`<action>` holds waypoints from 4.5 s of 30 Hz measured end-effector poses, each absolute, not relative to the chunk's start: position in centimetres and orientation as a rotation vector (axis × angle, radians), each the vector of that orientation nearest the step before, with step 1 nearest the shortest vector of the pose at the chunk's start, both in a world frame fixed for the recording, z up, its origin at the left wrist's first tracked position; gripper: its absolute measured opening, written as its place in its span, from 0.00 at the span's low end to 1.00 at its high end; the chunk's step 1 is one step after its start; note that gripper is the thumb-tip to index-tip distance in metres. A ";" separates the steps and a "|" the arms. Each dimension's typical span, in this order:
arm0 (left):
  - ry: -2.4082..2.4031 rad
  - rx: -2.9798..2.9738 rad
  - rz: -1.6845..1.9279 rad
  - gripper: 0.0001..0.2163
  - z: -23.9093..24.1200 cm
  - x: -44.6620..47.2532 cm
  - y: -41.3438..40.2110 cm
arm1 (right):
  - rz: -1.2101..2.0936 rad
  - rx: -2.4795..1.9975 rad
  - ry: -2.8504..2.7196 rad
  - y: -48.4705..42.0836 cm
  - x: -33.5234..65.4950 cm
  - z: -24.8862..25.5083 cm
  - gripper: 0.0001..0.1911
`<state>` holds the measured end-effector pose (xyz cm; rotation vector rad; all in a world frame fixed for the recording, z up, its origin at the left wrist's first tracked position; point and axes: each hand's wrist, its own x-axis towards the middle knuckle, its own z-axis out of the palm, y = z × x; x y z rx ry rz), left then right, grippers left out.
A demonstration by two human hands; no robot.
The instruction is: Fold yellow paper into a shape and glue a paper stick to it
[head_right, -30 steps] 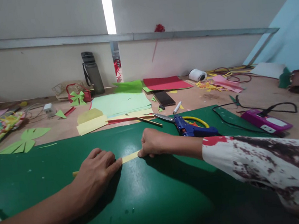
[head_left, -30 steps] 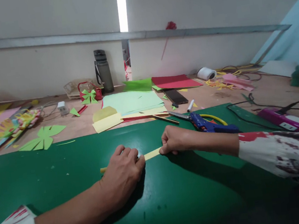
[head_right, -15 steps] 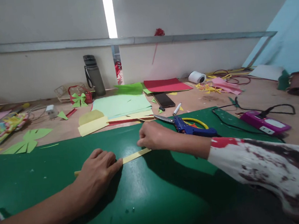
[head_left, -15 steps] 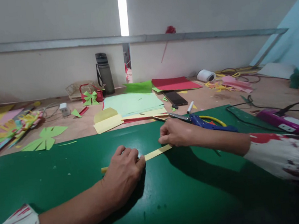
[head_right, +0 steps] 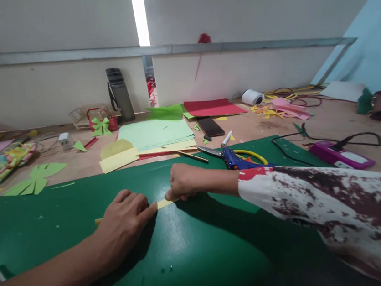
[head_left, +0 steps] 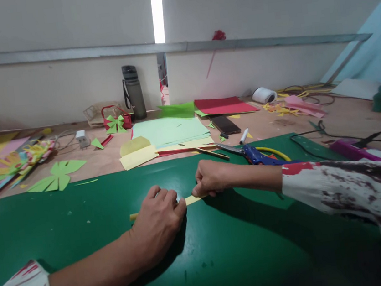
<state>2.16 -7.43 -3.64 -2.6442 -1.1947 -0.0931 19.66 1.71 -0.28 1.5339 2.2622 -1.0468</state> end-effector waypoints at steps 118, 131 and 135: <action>-1.320 -2.844 0.012 0.31 -3.2 -5.4 -6.3 | -0.593 1.255 3.225 -1.1 21.3 -4.3 0.08; -1.105 -3.098 0.213 0.33 -2.1 -4.9 -5.1 | -0.601 1.259 3.199 -1.3 21.3 -3.9 0.07; -1.234 -3.042 0.189 0.29 -2.3 -5.7 -5.8 | -0.614 1.249 3.216 -1.2 21.4 -4.2 0.07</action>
